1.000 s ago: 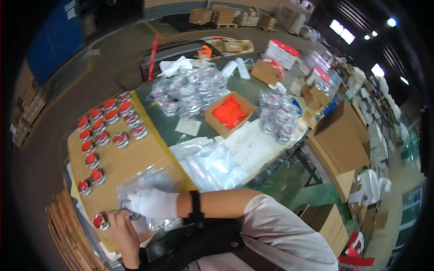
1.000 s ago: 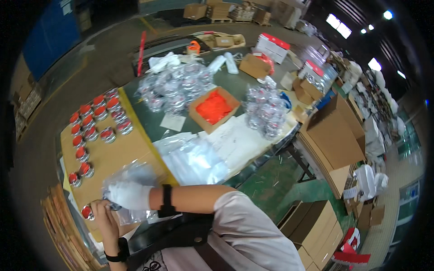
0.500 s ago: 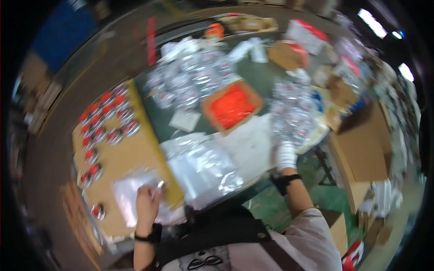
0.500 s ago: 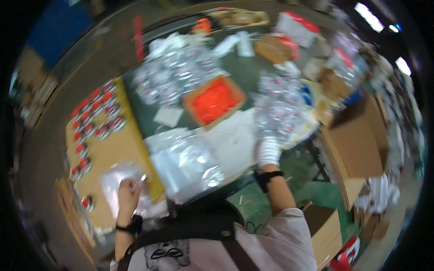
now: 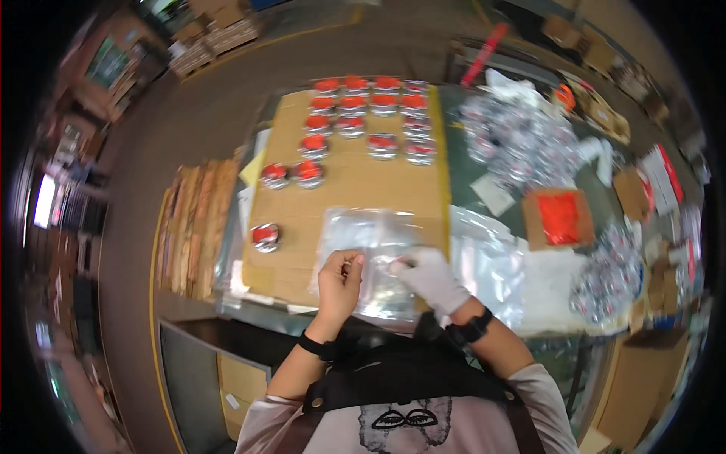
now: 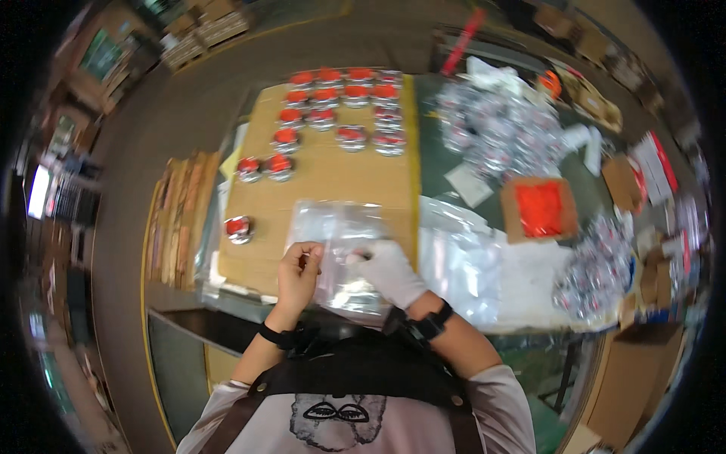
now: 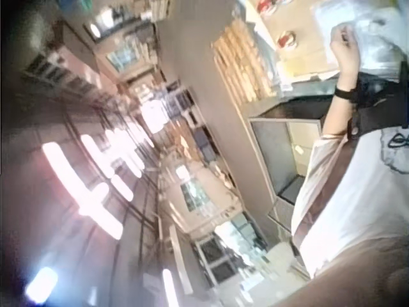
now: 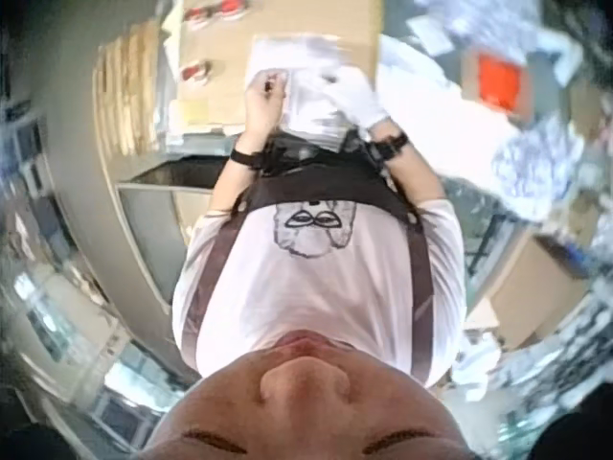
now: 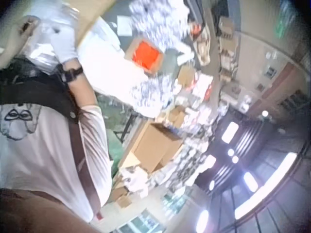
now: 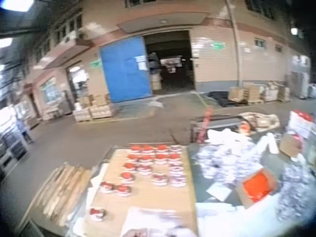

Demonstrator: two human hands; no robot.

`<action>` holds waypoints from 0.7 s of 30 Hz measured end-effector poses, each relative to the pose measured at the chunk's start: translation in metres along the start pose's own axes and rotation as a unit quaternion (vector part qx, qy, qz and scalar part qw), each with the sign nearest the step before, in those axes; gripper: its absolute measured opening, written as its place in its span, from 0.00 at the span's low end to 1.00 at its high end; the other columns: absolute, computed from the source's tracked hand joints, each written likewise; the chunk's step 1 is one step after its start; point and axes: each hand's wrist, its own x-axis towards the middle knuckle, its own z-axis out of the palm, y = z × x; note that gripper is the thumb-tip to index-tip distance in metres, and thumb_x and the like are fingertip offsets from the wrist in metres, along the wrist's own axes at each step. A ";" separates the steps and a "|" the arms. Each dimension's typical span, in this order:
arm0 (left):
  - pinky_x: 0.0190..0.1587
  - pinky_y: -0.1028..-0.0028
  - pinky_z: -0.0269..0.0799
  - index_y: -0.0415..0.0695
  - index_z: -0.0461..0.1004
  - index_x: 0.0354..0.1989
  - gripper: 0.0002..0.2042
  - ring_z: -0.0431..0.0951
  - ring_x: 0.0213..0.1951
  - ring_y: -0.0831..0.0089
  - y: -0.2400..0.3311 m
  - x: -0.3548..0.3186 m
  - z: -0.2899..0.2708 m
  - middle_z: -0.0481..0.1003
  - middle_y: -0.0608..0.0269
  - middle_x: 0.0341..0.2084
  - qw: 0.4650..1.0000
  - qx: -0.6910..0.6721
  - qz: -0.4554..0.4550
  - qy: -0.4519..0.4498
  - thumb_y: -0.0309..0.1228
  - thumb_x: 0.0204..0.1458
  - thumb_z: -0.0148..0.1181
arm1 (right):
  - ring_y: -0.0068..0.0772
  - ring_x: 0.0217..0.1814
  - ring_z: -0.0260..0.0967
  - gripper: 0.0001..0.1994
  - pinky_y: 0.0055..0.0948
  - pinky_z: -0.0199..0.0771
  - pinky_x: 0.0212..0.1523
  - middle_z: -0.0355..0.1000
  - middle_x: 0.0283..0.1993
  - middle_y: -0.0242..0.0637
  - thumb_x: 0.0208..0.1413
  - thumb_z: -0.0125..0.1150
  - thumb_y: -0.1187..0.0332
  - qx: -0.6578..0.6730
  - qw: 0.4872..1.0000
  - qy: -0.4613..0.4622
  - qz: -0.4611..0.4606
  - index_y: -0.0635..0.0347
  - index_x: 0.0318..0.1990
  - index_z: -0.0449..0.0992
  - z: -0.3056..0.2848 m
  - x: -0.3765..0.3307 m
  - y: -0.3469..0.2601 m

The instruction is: The person places small metal containers with red lids into clear plastic bags one by one. The person picks up a container, inserts it into a bag, and sets the bag aside on the table. The process is repeated for multiple containers arranged on a cardboard sheet.

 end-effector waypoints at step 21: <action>0.35 0.65 0.74 0.38 0.74 0.37 0.06 0.80 0.31 0.58 -0.015 -0.001 -0.245 0.78 0.50 0.28 0.938 0.177 0.009 0.298 0.23 0.52 0.53 | 0.43 0.36 0.79 0.09 0.43 0.78 0.35 0.77 0.34 0.47 0.56 0.49 0.71 -0.347 0.915 -0.079 -0.191 0.62 0.36 0.77 0.217 0.153 -0.087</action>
